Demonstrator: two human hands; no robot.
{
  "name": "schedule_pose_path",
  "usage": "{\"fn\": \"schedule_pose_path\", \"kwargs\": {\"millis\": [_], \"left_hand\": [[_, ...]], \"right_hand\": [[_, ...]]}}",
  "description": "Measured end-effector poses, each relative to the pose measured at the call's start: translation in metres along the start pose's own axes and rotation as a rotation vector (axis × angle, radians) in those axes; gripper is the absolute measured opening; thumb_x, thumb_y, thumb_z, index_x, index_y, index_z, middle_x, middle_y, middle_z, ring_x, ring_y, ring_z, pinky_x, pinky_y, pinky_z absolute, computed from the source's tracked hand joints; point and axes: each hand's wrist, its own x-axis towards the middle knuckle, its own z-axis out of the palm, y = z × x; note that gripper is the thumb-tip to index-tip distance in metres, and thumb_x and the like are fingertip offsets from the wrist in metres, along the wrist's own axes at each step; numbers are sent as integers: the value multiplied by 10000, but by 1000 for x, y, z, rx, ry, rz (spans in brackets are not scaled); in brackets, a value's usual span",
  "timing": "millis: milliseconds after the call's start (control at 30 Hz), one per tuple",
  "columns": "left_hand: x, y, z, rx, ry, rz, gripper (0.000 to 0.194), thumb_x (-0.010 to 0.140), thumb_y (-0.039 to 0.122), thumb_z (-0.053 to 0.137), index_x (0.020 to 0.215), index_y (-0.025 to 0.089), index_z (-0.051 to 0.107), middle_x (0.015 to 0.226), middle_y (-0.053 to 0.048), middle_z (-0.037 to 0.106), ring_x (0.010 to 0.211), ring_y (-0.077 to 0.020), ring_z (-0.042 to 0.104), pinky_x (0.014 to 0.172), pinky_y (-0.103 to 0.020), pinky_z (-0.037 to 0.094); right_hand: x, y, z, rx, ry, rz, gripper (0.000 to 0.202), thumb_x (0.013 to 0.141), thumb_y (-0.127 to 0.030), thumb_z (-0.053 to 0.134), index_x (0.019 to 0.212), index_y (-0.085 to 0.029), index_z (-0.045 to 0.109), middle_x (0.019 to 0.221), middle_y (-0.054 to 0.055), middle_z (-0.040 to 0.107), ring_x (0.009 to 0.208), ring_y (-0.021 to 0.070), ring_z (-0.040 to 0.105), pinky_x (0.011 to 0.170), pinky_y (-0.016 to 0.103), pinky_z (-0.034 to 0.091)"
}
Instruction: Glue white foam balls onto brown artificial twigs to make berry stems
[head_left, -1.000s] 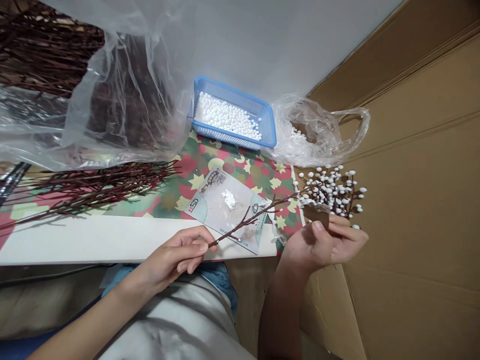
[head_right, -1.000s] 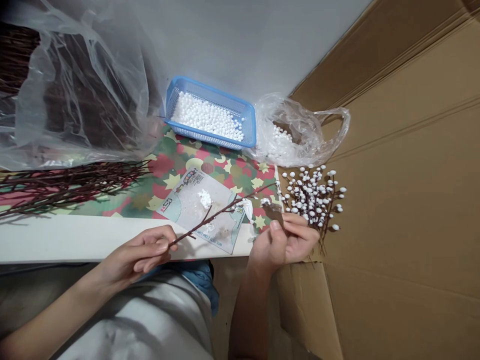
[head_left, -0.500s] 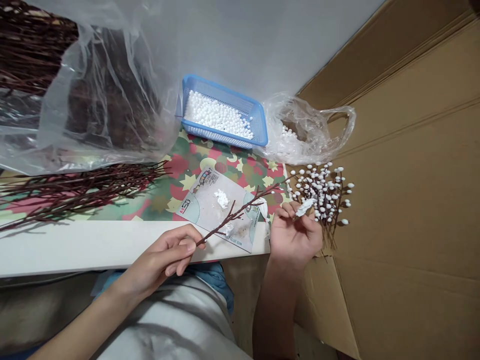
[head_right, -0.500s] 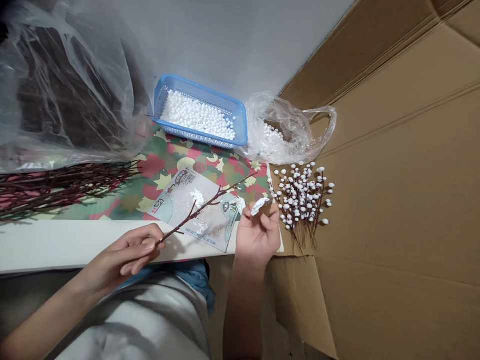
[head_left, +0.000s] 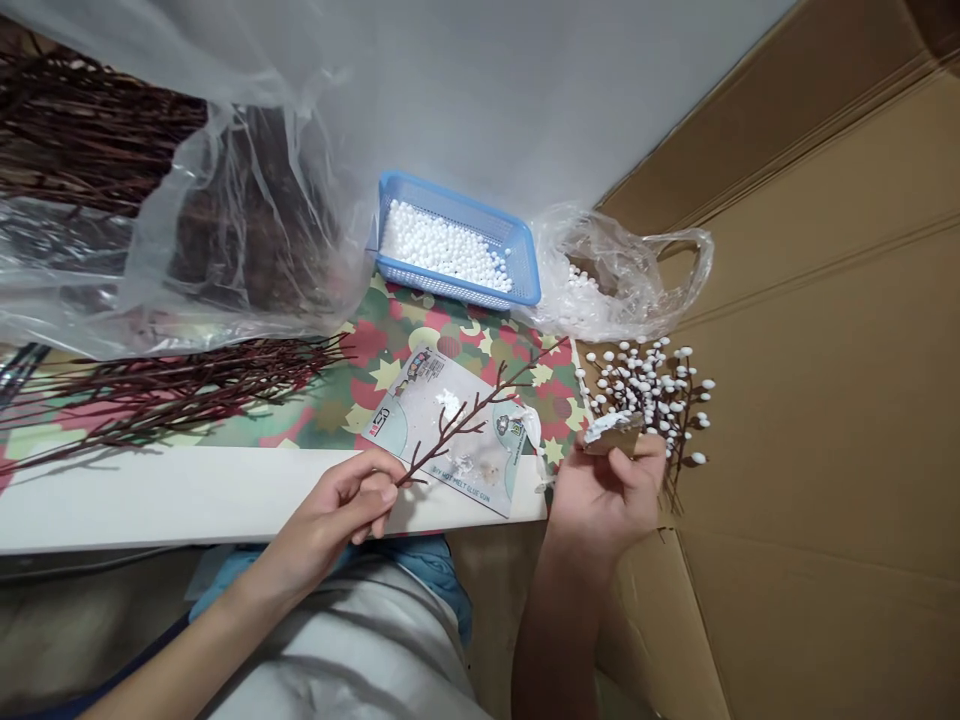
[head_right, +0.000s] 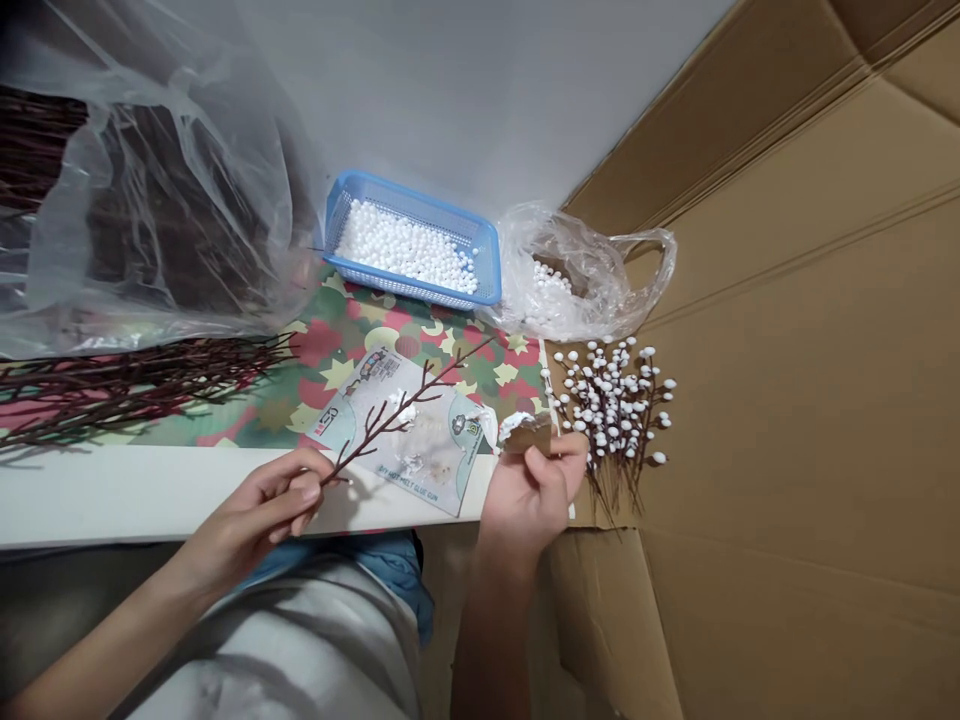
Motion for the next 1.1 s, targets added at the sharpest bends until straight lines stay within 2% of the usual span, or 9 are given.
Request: {"fn": "schedule_pose_path", "kwargs": {"millis": [233,400,500,633,733,833,933,1033,1100], "left_hand": [[-3,1,0,76,80,87,288,790,443,692,880,182,611,609,48,470,535,-80,385,479,-188,277],[-3,5,2,6,148,81,290,782,444,692,877,181,618,579,39,489,533,-93,394,447,-187,254],[-1,10,6,-28,222,154,254,795,430,693,851,191,625,584,42,504,564,-91,420,510,-175,317],[5,11,11,-59,275,267,204,802,397,705,850,212,635,706,30,566,712,-99,494,670,-157,382],[12,9,15,-65,262,330,170,827,380,686,868,226,625,767,29,569,755,-106,495,700,-162,383],[18,11,20,-12,238,374,150,861,367,652,864,224,609,752,31,550,732,-105,485,689,-170,379],[24,18,24,62,236,430,140,870,358,639,899,224,609,743,31,543,724,-107,492,685,-176,389],[30,29,22,135,273,492,172,860,361,642,964,226,619,784,21,557,747,-117,518,687,-186,415],[33,37,17,169,320,534,201,839,366,656,973,219,626,828,7,576,775,-131,541,697,-197,437]], "right_hand": [[-18,8,5,-134,-85,-228,171,562,-112,574,637,-211,456,537,-75,350,531,104,401,506,219,349],[-12,17,-14,-234,-142,-147,152,632,-156,606,697,-205,477,621,-59,447,586,106,457,563,231,382],[-4,21,-37,-525,-330,44,108,702,-232,634,727,-204,533,695,-31,527,640,120,500,586,242,403],[2,31,-60,-861,-754,292,113,725,-296,590,669,-215,535,606,-24,544,571,136,506,542,252,408],[3,39,-64,-995,-879,206,121,761,-289,525,660,-227,501,604,-11,557,569,149,520,547,261,418],[4,39,-57,-1123,-829,-98,111,821,-293,500,739,-227,535,737,29,602,719,186,570,661,292,451],[21,36,-39,-1107,-903,-233,141,885,-316,470,807,-227,546,800,33,614,781,183,585,702,284,456],[67,35,-15,-1194,-957,-257,196,914,-343,431,811,-221,544,828,21,627,801,163,596,726,262,459],[115,38,2,-1425,-837,-239,212,920,-338,406,833,-214,554,877,20,646,846,156,602,776,256,457]]}}
